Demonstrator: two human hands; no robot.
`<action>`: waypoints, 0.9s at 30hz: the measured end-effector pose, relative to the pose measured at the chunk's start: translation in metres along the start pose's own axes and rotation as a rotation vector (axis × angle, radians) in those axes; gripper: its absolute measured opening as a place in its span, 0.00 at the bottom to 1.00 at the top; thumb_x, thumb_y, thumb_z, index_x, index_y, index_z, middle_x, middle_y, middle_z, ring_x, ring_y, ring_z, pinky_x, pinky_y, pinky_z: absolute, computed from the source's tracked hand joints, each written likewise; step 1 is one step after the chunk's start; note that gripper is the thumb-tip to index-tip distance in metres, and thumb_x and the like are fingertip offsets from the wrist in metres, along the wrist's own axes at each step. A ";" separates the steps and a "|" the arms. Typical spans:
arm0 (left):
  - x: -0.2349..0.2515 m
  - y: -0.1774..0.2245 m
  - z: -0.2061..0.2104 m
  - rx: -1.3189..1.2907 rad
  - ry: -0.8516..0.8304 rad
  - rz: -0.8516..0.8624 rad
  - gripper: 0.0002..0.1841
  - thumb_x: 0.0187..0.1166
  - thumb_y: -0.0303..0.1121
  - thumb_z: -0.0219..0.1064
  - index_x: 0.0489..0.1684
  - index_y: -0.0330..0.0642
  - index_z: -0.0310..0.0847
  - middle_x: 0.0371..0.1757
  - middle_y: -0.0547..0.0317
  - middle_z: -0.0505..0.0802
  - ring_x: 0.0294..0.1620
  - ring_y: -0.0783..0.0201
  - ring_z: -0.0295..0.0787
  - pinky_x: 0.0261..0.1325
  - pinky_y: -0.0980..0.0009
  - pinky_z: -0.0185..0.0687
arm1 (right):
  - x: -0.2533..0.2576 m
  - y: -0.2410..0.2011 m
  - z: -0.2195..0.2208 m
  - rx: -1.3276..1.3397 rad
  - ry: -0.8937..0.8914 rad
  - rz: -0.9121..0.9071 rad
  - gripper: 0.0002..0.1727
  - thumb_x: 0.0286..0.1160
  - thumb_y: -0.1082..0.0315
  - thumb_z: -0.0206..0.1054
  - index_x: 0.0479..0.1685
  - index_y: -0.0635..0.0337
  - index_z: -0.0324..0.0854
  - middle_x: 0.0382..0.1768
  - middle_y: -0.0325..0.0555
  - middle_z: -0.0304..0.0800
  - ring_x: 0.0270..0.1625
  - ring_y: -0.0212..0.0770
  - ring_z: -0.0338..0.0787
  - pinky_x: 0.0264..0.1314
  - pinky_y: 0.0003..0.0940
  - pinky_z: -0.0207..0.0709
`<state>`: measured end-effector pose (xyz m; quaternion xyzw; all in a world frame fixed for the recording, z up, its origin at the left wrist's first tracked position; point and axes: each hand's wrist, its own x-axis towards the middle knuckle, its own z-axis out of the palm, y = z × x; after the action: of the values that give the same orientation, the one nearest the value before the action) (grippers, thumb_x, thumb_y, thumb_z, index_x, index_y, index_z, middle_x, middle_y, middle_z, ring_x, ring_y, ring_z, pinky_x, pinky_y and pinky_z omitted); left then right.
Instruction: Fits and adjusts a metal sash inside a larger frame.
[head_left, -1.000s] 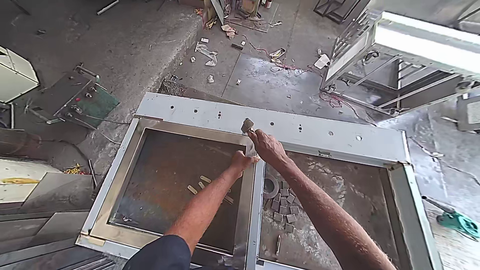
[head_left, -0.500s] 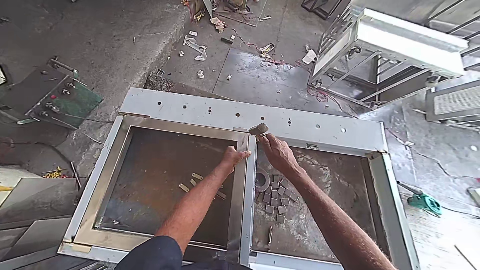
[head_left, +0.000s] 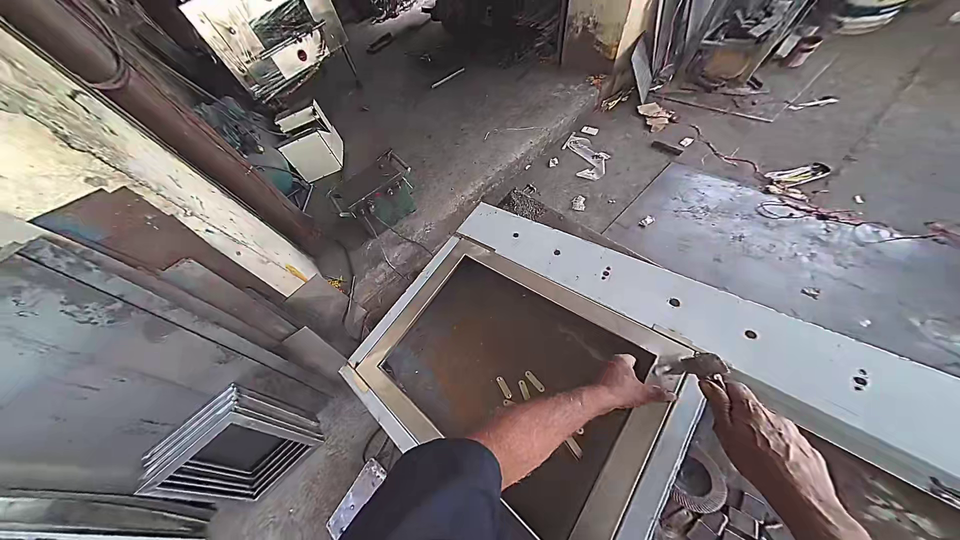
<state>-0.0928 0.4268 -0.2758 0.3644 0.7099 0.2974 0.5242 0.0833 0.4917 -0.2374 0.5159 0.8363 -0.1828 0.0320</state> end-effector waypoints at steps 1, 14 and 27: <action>-0.010 -0.010 -0.014 0.060 0.046 0.102 0.40 0.73 0.47 0.79 0.78 0.26 0.72 0.73 0.31 0.84 0.75 0.42 0.81 0.81 0.49 0.73 | 0.001 0.000 0.000 -0.001 -0.008 0.003 0.36 0.93 0.39 0.37 0.66 0.61 0.76 0.43 0.72 0.89 0.51 0.77 0.90 0.45 0.75 0.77; -0.048 -0.161 -0.357 0.939 0.383 -0.039 0.63 0.67 0.69 0.70 0.99 0.47 0.34 0.99 0.54 0.43 0.98 0.41 0.32 0.90 0.32 0.41 | -0.003 -0.040 0.017 0.192 -0.044 0.022 0.38 0.92 0.39 0.37 0.55 0.67 0.82 0.40 0.66 0.88 0.46 0.67 0.89 0.49 0.73 0.75; -0.046 -0.194 -0.368 0.856 0.441 0.241 0.47 0.67 0.43 0.63 0.96 0.47 0.52 0.96 0.59 0.59 0.96 0.43 0.45 0.91 0.44 0.53 | 0.083 -0.305 0.057 0.172 -0.127 -0.197 0.38 0.89 0.34 0.36 0.54 0.56 0.81 0.35 0.50 0.86 0.42 0.53 0.90 0.44 0.57 0.80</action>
<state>-0.4780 0.2653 -0.3068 0.5547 0.8152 0.1078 0.1267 -0.2301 0.4207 -0.2270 0.4194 0.8605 -0.2883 0.0226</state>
